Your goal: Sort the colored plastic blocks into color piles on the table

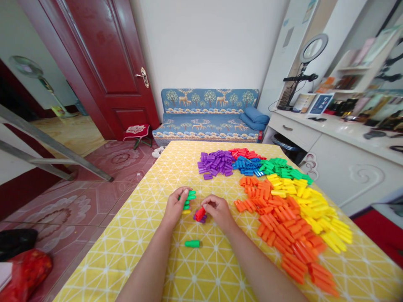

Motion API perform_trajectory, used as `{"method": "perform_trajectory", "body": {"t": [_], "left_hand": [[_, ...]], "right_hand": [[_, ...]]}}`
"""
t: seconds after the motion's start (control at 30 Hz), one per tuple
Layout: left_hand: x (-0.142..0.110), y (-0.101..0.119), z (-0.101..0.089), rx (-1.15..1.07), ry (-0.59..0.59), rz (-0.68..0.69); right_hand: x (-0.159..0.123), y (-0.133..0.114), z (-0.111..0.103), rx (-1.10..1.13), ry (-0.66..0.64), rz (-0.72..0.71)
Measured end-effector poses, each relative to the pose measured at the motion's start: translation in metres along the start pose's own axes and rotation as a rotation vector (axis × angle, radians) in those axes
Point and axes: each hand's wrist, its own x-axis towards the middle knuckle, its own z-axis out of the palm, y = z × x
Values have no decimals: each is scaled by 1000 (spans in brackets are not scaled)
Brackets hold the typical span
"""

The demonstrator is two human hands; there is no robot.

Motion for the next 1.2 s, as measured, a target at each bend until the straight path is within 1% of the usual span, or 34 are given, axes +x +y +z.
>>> {"method": "perform_trajectory", "body": {"t": [0.07,0.17,0.23,0.33,0.43,0.53,0.6,0.67,0.7,0.77,0.8,0.9,0.97,1.03,1.07,1.13,1.2], "left_hand": [[-2,1,2,79,-73,36],[-4,-1,3,209,-176,106],[-4,-3,4,287,-214,152],[-2,-6,4,382,-227,197],[-2,-7,4,427,-213,222],[-1,-7,4,412,-197,223],[-1,-6,3,368,-172,181],[0,-5,1,329,-109,138],[0,-5,0,324,-65,139],[2,-4,-2,345,9,196],[2,-3,-2,364,29,238],[4,-5,-2,420,15,329],[5,-9,-2,446,-17,358],[6,-13,-2,464,-45,372],[7,-16,-3,473,-55,378],[8,-19,-4,488,-65,386],[9,-20,-5,494,-67,389]], "right_hand": [[-1,0,2,-45,10,-21],[-1,4,4,-48,30,17],[-1,8,5,-73,3,10],[-1,12,6,-125,-43,-12],[0,13,7,-87,-39,0],[1,10,6,2,-18,16],[2,8,4,62,38,37],[4,6,0,128,134,68],[5,6,-1,158,180,80],[5,5,-2,193,240,90],[5,6,-1,197,248,91],[3,5,1,201,222,107],[5,1,-3,210,216,112],[13,-8,-20,200,248,87],[19,-15,-34,179,275,62],[36,-29,-74,103,359,-7],[52,-41,-128,-10,497,-84]]}}
